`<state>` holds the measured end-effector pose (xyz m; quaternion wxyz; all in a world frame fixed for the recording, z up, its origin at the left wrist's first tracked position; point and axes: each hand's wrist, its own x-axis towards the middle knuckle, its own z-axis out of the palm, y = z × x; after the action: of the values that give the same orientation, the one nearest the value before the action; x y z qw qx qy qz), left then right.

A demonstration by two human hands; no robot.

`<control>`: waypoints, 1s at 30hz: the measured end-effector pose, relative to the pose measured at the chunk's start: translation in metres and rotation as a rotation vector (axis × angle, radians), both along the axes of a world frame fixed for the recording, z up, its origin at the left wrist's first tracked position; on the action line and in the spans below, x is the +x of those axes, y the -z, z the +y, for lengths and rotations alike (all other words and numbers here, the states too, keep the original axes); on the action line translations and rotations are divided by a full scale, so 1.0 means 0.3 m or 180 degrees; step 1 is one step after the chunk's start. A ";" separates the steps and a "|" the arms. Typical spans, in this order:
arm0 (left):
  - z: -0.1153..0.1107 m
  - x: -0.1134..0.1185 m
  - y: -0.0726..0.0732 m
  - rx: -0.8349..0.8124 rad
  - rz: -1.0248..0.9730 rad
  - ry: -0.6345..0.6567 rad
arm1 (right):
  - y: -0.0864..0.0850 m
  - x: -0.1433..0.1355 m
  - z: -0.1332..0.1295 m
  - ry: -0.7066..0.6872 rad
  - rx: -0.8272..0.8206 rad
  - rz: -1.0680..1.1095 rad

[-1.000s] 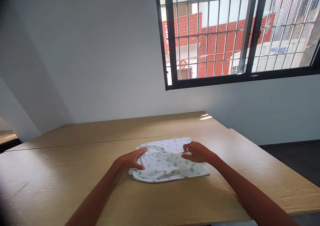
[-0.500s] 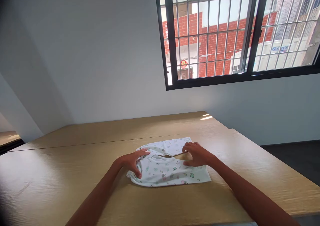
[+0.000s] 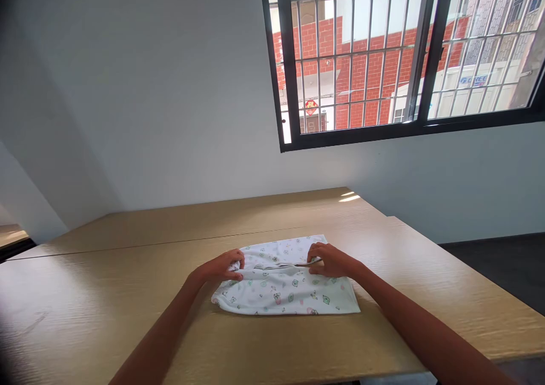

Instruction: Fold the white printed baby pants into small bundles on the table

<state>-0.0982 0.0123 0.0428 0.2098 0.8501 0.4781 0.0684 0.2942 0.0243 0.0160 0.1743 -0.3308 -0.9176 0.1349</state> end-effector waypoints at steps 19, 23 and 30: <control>-0.061 0.011 -0.107 -0.0713 -0.1984 -0.0190 | -0.137 0.023 -0.019 0.0456 -0.0791 0.1567; -0.034 0.016 -0.049 -0.0085 -0.1059 -0.0414 | -0.086 0.064 0.023 0.1041 0.0319 0.0663; -0.033 0.068 -0.015 0.0700 -0.0553 -0.0210 | -0.016 0.065 0.053 0.1004 0.0739 0.0202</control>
<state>-0.0778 0.0023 0.0473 0.1535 0.8427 0.4754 0.2005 0.3136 0.0403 0.0209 0.2590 -0.4438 -0.8578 0.0095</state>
